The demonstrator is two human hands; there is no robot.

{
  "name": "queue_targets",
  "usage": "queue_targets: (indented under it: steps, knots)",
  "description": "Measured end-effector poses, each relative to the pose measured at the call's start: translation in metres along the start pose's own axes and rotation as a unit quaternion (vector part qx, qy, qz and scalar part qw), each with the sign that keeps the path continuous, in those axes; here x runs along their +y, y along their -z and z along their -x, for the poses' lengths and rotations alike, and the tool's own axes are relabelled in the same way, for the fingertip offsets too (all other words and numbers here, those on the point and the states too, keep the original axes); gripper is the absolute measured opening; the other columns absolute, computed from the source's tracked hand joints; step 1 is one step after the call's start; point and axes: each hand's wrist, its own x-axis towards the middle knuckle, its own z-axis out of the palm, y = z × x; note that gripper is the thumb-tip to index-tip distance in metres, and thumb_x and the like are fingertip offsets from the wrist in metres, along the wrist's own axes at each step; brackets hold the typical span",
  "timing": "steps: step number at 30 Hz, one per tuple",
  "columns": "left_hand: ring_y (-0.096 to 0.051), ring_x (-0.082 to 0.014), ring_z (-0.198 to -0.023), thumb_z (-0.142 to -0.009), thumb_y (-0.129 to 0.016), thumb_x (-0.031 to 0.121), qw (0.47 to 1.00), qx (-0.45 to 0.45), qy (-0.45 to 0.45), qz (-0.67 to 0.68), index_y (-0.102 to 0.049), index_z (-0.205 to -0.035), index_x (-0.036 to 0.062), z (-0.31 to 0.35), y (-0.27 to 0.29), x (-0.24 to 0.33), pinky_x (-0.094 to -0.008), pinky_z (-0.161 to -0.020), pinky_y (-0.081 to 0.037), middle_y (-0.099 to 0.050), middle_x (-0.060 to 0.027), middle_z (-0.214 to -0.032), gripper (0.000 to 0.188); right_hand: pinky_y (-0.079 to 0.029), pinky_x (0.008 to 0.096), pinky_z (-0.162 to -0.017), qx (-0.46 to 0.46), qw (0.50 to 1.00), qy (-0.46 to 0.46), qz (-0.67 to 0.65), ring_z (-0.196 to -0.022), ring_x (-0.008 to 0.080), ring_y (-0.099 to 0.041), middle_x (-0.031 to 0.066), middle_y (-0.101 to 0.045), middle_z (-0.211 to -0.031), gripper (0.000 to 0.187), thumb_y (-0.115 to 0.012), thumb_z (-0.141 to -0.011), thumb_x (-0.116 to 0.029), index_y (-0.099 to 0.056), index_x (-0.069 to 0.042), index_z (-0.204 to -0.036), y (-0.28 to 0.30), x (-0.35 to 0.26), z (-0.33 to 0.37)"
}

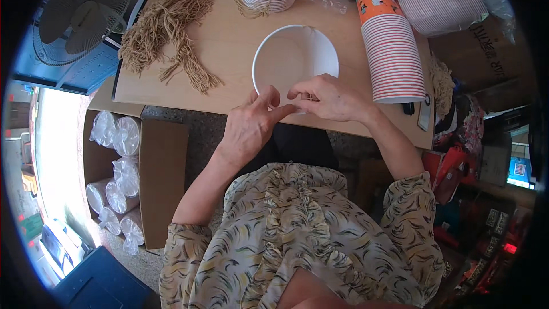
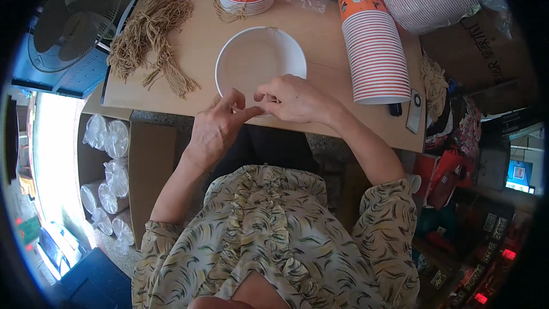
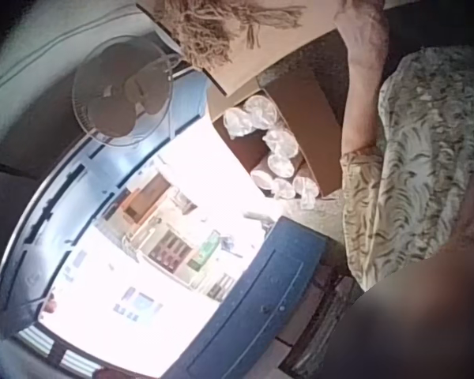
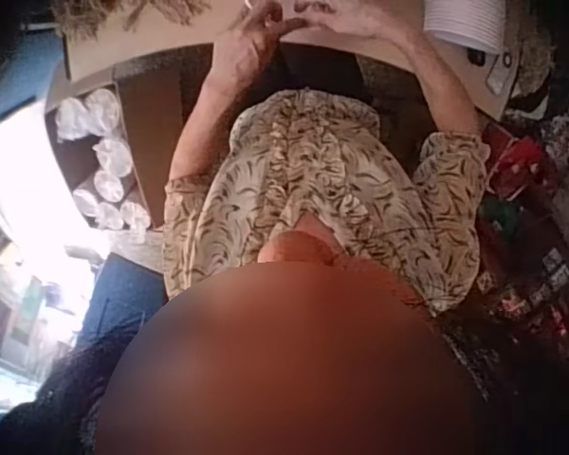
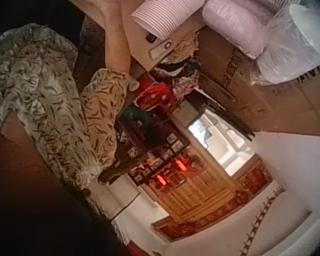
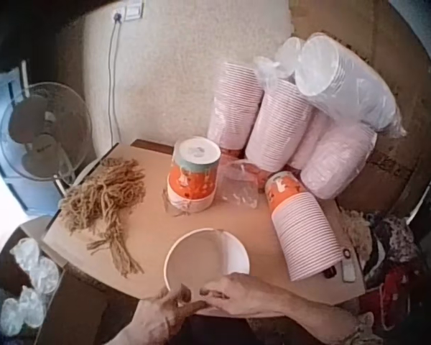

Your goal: The recorder is attaching string handles to stacks of paper buckets at a workstation.

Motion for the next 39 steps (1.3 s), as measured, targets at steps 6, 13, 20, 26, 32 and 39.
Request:
queue_targets:
  steps: [6, 13, 20, 26, 32, 39]
  knots:
    - [-0.065, -0.0234, -0.077, -0.084, -0.065, 0.002, 0.999, -0.033, 0.027, 0.011, -0.074, -0.111, 0.0218, -0.013, 0.005, 0.000, -0.0367, -0.065, -0.056, -0.055, -0.0049, -0.092, 0.034, -0.051, 0.0381, -0.073, 0.220, 0.962, 0.086, 0.135, -0.080, 0.0280, -0.067, 0.0115, -0.068, -0.086, 0.028, -0.068, -0.086, -0.009, -0.068, 0.000, -0.112, 0.010, -0.007, 0.005]
    - [-0.065, -0.0266, -0.075, -0.090, -0.065, 0.002, 0.985, 0.015, 0.119, 0.122, -0.075, -0.110, 0.0164, -0.012, 0.000, -0.001, -0.0378, -0.065, -0.052, -0.058, -0.0094, -0.092, 0.026, -0.051, 0.0406, -0.066, 0.340, 0.940, -0.014, -0.008, -0.073, 0.0324, -0.066, 0.0103, -0.067, -0.080, 0.014, -0.072, -0.086, -0.014, -0.070, 0.000, -0.088, -0.032, -0.016, 0.035]
    - [-0.068, -0.0310, -0.072, -0.087, -0.068, 0.007, 0.988, 0.018, 0.127, 0.087, -0.075, -0.106, 0.0192, -0.020, -0.005, 0.007, -0.0434, -0.062, -0.057, -0.059, -0.0085, -0.092, 0.024, -0.052, 0.0252, -0.069, 0.283, 0.760, -0.043, -0.584, -0.071, 0.0099, -0.064, 0.0050, -0.073, -0.084, 0.021, -0.072, -0.094, -0.018, -0.074, 0.002, -0.100, -0.109, 0.030, 0.003]
    - [-0.068, -0.0317, -0.073, -0.088, -0.070, 0.010, 0.987, 0.023, 0.108, 0.119, -0.075, -0.105, 0.0146, -0.021, -0.001, 0.007, -0.0436, -0.063, -0.056, -0.059, -0.0101, -0.093, 0.018, -0.052, 0.0237, -0.071, 0.298, 0.774, -0.030, -0.558, -0.075, 0.0079, -0.064, 0.0052, -0.071, -0.083, 0.017, -0.071, -0.094, -0.015, -0.073, 0.002, -0.099, -0.106, 0.032, 0.005]
    - [-0.067, -0.0266, -0.073, -0.091, -0.070, 0.014, 0.989, -0.046, 0.070, 0.124, -0.074, -0.104, 0.0071, -0.027, 0.017, -0.004, -0.0378, -0.066, -0.053, -0.064, -0.0104, -0.092, 0.015, -0.051, 0.0225, -0.069, 0.376, 0.876, 0.050, -0.297, -0.076, 0.0076, -0.062, 0.0016, -0.067, -0.084, 0.012, -0.068, -0.096, -0.010, -0.068, 0.002, -0.097, -0.070, 0.020, 0.036]
    - [-0.071, -0.0251, -0.077, -0.095, -0.066, 0.017, 0.989, -0.094, 0.030, 0.111, -0.072, -0.103, 0.0010, -0.035, 0.020, -0.013, -0.0372, -0.068, -0.054, -0.069, -0.0121, -0.091, 0.019, -0.051, 0.0237, -0.074, 0.371, 0.883, 0.132, -0.257, -0.081, 0.0087, -0.063, 0.0028, -0.067, -0.088, 0.014, -0.064, -0.098, -0.010, -0.064, 0.002, -0.105, -0.033, 0.025, 0.021]
